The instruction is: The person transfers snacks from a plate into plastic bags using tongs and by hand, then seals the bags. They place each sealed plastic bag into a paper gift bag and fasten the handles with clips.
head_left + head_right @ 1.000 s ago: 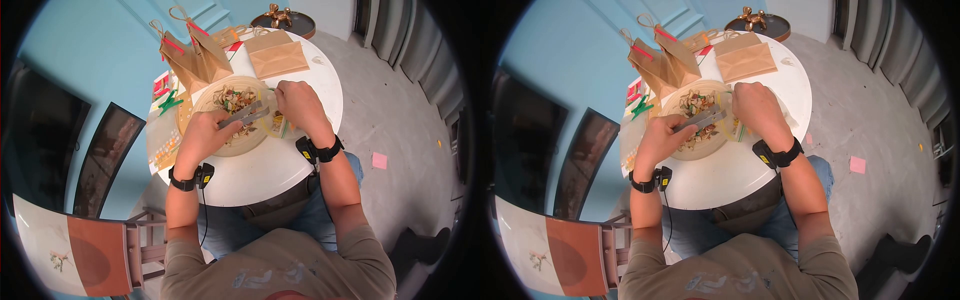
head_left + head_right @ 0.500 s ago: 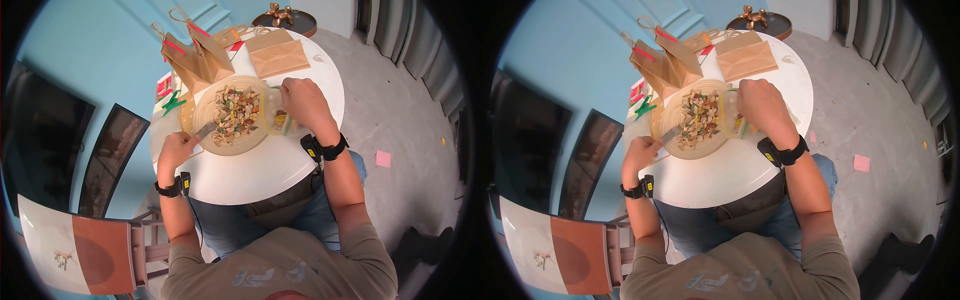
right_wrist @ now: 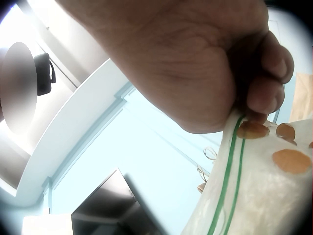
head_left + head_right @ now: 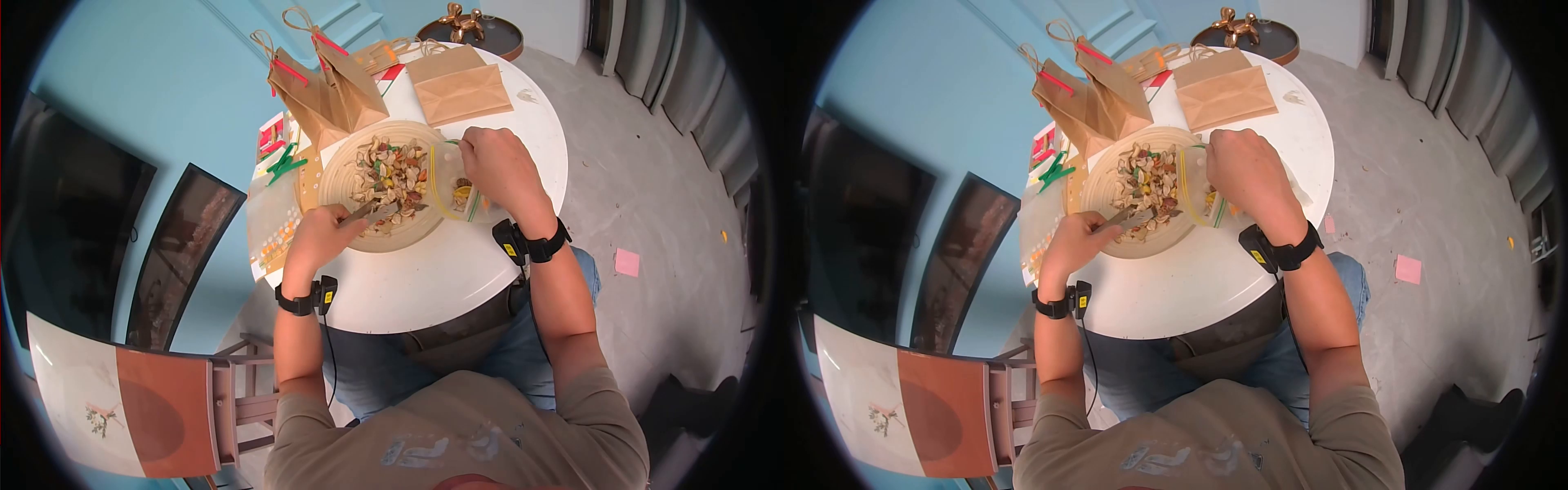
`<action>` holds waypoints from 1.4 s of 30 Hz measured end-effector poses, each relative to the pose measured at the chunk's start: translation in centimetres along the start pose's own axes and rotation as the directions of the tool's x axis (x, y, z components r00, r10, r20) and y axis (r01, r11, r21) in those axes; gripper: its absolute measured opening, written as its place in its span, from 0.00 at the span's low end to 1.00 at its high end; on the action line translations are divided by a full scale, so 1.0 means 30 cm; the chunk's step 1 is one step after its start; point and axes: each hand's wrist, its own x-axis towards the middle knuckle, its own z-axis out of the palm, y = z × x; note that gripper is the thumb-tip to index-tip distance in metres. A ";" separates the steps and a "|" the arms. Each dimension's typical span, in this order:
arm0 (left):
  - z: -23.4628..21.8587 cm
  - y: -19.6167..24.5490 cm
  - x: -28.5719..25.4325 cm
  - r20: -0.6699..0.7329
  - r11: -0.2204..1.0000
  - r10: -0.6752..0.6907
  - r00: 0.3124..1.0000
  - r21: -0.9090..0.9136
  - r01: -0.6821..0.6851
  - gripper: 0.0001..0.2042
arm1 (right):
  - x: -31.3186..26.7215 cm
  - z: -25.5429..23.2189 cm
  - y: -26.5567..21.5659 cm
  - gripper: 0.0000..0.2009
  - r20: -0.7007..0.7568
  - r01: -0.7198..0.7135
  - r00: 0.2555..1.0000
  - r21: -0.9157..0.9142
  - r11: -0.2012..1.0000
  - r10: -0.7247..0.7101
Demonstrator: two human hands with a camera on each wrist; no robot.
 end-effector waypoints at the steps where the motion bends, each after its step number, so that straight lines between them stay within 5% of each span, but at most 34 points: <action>1: 0.012 0.004 -0.003 -0.032 1.000 0.010 0.999 0.025 -0.009 0.21 | 0.000 0.001 0.002 0.13 0.000 0.004 1.000 -0.003 1.000 -0.004; 18: 0.062 -0.025 -0.005 -0.141 0.995 0.071 0.988 -0.060 -0.080 0.17 | 0.000 -0.002 0.010 0.12 0.008 -0.002 1.000 -0.003 1.000 0.002; 30: -0.069 0.090 -0.034 -0.182 0.991 0.069 0.981 -0.104 -0.089 0.15 | -0.001 0.022 0.006 0.12 -0.001 0.019 1.000 -0.011 1.000 -0.019; 32: -0.079 0.151 -0.024 -0.201 0.974 0.178 0.963 -0.101 -0.201 0.15 | 0.001 0.024 0.005 0.12 0.004 0.016 1.000 -0.017 1.000 -0.015; 36: -0.065 0.291 0.014 -0.112 0.978 0.205 0.972 -0.019 -0.208 0.15 | 0.002 0.013 0.001 0.12 0.002 0.012 1.000 -0.020 1.000 -0.012; 38: -0.002 0.322 0.066 -0.071 0.921 0.384 0.921 0.107 -0.376 0.16 | 0.003 0.006 -0.001 0.12 0.005 0.004 1.000 -0.017 1.000 -0.004; 42: 0.088 0.389 0.112 -0.069 0.844 0.503 0.861 0.252 -0.473 0.18 | 0.002 0.000 -0.006 0.13 -0.029 -0.009 1.000 0.015 1.000 0.010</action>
